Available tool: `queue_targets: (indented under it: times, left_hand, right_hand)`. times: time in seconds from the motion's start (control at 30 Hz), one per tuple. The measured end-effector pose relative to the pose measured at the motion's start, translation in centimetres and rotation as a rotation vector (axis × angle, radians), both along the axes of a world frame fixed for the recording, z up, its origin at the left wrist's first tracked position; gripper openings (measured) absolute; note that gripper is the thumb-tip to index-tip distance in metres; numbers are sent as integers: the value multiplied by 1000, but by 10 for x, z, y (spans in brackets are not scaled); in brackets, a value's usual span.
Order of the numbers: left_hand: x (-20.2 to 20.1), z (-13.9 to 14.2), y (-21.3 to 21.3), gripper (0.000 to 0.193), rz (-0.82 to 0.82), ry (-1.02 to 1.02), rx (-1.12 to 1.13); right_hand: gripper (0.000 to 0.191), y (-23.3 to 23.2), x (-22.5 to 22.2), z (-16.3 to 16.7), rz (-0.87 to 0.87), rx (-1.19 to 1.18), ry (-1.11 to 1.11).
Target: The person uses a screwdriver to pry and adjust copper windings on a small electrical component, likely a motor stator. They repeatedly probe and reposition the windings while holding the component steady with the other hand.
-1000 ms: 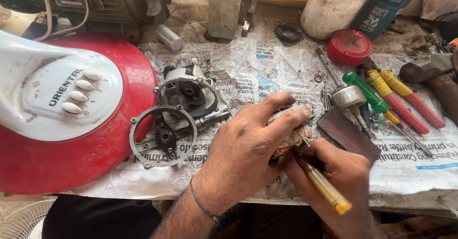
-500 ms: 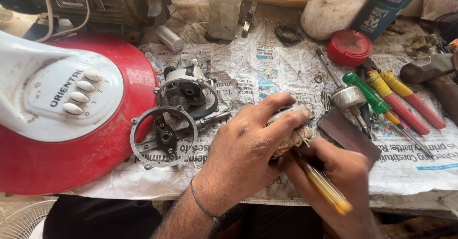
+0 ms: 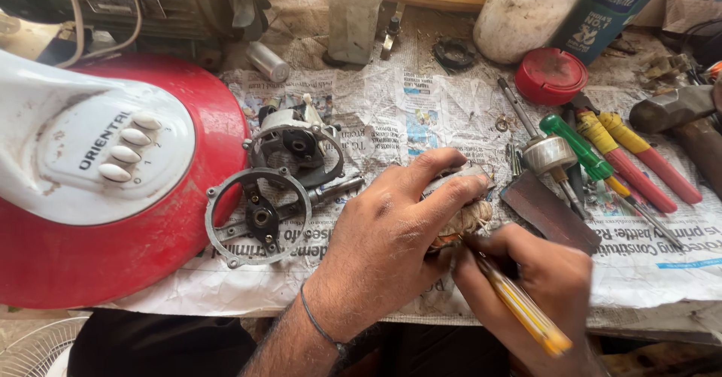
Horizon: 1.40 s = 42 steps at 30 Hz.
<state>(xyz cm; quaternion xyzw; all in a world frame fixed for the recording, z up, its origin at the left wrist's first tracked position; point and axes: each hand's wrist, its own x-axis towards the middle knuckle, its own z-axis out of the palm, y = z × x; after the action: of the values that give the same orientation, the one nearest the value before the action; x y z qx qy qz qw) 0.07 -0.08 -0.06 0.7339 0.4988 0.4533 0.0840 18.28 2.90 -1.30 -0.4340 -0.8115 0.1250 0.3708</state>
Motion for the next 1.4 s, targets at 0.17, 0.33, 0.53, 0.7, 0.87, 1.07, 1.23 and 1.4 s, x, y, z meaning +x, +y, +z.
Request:
queue_targets:
  times: [0.17, 0.33, 0.53, 0.7, 0.87, 1.07, 1.23, 1.4]
  left_hand:
    - [0, -1, -1, 68, -3, -9, -8]
    - [0, -1, 0, 70, 2, -14, -3]
    - [0, -1, 1, 69, -3, -15, 1]
    - [1, -2, 1, 68, -2, -7, -4]
    - [0, -2, 1, 70, -2, -4, -4]
    - [0, -2, 1, 71, -4, -9, -7]
    - [0, -1, 0, 70, -4, -9, -2]
    - [0, -1, 1, 70, -5, -2, -10]
  right_hand:
    - [14, -3, -1, -1, -43, 11, 5]
    - [13, -4, -1, 0, -7, -8, 52]
    - [15, -3, 0, 1, 26, -19, 47]
    - [15, 0, 0, 0, 54, -37, 29]
    - [15, 0, -1, -1, 24, -112, 57]
    - [15, 1, -1, -2, 66, -115, 89]
    - [14, 1, -1, -2, 49, -96, 87]
    - [17, 2, -2, -2, 64, 13, 25]
